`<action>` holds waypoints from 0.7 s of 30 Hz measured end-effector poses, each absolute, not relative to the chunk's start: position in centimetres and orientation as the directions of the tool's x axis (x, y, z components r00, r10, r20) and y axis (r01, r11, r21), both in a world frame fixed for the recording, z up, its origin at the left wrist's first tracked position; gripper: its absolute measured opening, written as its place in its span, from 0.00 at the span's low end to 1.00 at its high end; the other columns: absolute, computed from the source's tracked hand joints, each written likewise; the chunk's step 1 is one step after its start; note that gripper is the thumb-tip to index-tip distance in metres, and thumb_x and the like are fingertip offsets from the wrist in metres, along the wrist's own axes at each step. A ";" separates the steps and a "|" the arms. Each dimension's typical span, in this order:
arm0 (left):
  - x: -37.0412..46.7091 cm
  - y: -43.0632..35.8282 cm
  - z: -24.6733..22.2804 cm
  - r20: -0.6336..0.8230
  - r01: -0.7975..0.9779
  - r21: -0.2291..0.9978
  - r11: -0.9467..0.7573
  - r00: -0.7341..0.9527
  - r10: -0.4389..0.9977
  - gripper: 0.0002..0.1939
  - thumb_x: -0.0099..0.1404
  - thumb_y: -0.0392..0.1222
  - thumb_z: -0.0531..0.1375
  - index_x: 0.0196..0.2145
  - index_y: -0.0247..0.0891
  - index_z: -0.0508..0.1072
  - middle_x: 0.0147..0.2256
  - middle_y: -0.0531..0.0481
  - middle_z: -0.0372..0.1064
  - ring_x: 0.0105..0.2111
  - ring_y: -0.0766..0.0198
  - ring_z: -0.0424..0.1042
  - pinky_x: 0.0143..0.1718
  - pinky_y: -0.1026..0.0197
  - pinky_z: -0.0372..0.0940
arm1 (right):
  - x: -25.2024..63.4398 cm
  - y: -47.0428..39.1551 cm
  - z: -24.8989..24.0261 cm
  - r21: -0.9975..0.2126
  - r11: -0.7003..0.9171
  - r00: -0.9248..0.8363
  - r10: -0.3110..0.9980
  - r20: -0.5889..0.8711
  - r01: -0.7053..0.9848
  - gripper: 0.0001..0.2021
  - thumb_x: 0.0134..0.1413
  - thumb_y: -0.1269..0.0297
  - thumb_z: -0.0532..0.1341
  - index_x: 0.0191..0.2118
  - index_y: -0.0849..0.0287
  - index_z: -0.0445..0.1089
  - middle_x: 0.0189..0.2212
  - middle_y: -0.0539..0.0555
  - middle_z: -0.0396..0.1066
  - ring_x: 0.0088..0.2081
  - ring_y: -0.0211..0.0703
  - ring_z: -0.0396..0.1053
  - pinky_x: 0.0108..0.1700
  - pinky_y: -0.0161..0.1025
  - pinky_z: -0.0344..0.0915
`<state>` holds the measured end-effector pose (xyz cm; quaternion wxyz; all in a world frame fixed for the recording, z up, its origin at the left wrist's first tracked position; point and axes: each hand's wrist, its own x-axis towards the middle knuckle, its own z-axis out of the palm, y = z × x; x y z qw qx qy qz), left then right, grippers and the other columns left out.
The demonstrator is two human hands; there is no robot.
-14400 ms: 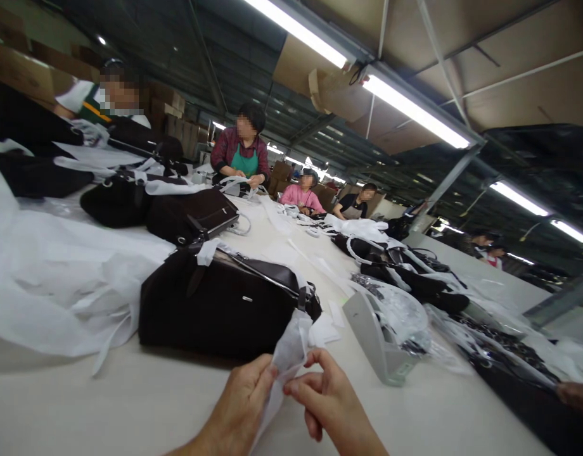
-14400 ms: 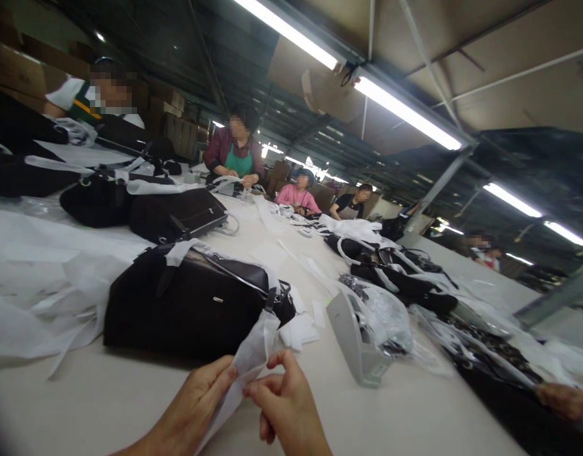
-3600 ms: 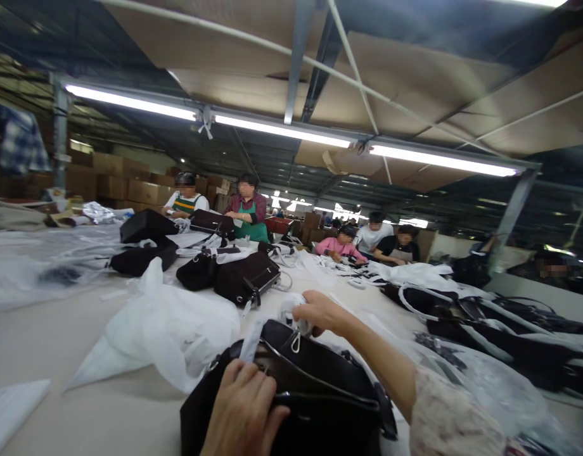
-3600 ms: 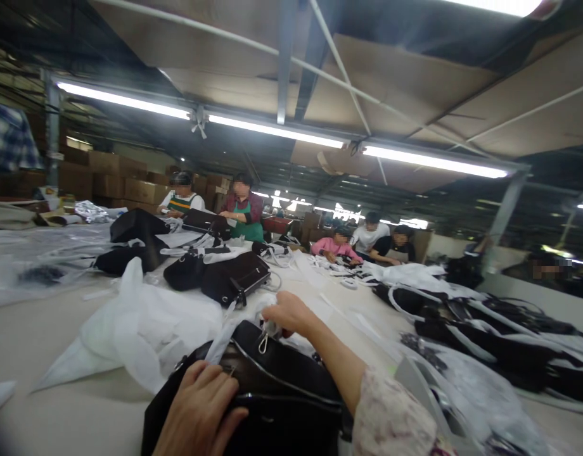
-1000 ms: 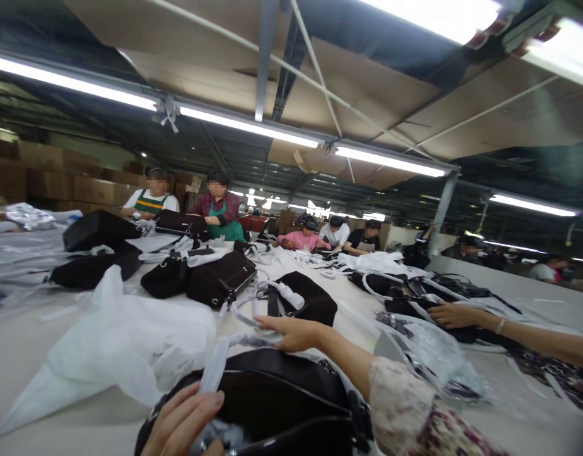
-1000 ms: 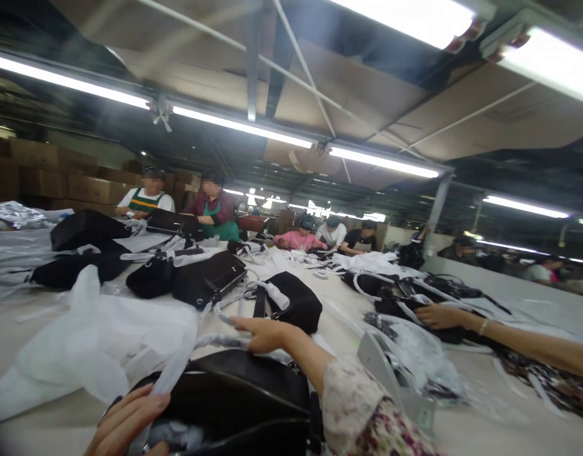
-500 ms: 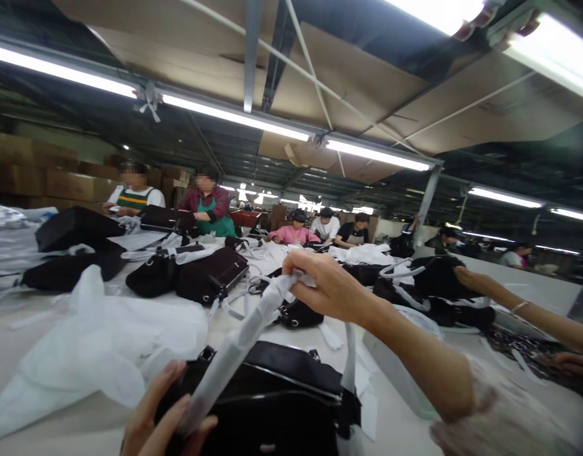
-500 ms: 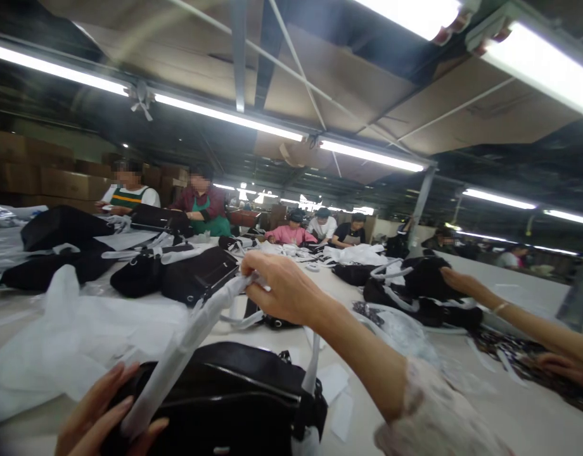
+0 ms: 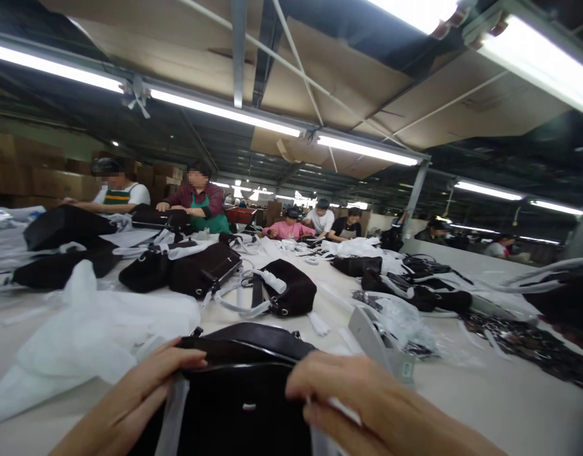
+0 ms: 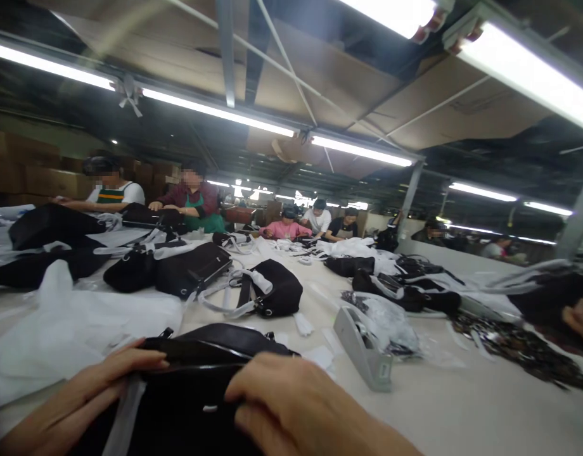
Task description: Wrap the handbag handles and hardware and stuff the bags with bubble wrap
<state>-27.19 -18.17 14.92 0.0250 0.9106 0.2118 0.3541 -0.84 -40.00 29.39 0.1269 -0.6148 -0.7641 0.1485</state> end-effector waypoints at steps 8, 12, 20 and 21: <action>-16.9 -25.2 20.1 0.195 0.571 0.032 -0.820 0.801 0.566 0.12 0.61 0.32 0.58 0.41 0.38 0.77 0.41 0.42 0.77 0.41 0.47 0.76 0.44 0.46 0.71 | -1.4 -29.2 21.7 -0.083 -0.099 0.117 0.959 0.258 0.992 0.16 0.50 0.66 0.64 0.46 0.64 0.69 0.45 0.66 0.71 0.49 0.61 0.68 0.46 0.51 0.67; -16.2 -24.5 19.1 0.078 0.617 0.052 -0.785 0.782 0.619 0.16 0.60 0.25 0.55 0.43 0.37 0.74 0.42 0.42 0.75 0.44 0.48 0.76 0.44 0.49 0.69 | 1.7 -27.8 21.7 -0.260 -0.190 0.258 0.930 0.261 0.947 0.08 0.54 0.76 0.58 0.40 0.65 0.71 0.43 0.68 0.73 0.47 0.58 0.70 0.48 0.50 0.66; -13.9 -22.6 18.1 0.300 0.574 -0.023 -0.818 0.785 0.542 0.22 0.60 0.19 0.44 0.41 0.38 0.68 0.41 0.44 0.72 0.43 0.56 0.73 0.41 0.58 0.66 | 13.5 -29.1 21.4 -0.798 -0.360 0.654 0.755 0.055 0.483 0.16 0.69 0.55 0.53 0.46 0.63 0.69 0.35 0.52 0.73 0.31 0.37 0.72 0.33 0.37 0.72; -13.2 -22.4 18.4 0.307 0.553 -0.076 -0.830 0.805 0.508 0.21 0.60 0.20 0.44 0.40 0.38 0.68 0.41 0.44 0.72 0.43 0.55 0.73 0.41 0.57 0.66 | 14.0 -29.1 21.5 -0.834 -0.348 0.660 0.751 0.025 0.428 0.15 0.68 0.55 0.54 0.46 0.63 0.69 0.37 0.52 0.73 0.32 0.37 0.73 0.33 0.37 0.73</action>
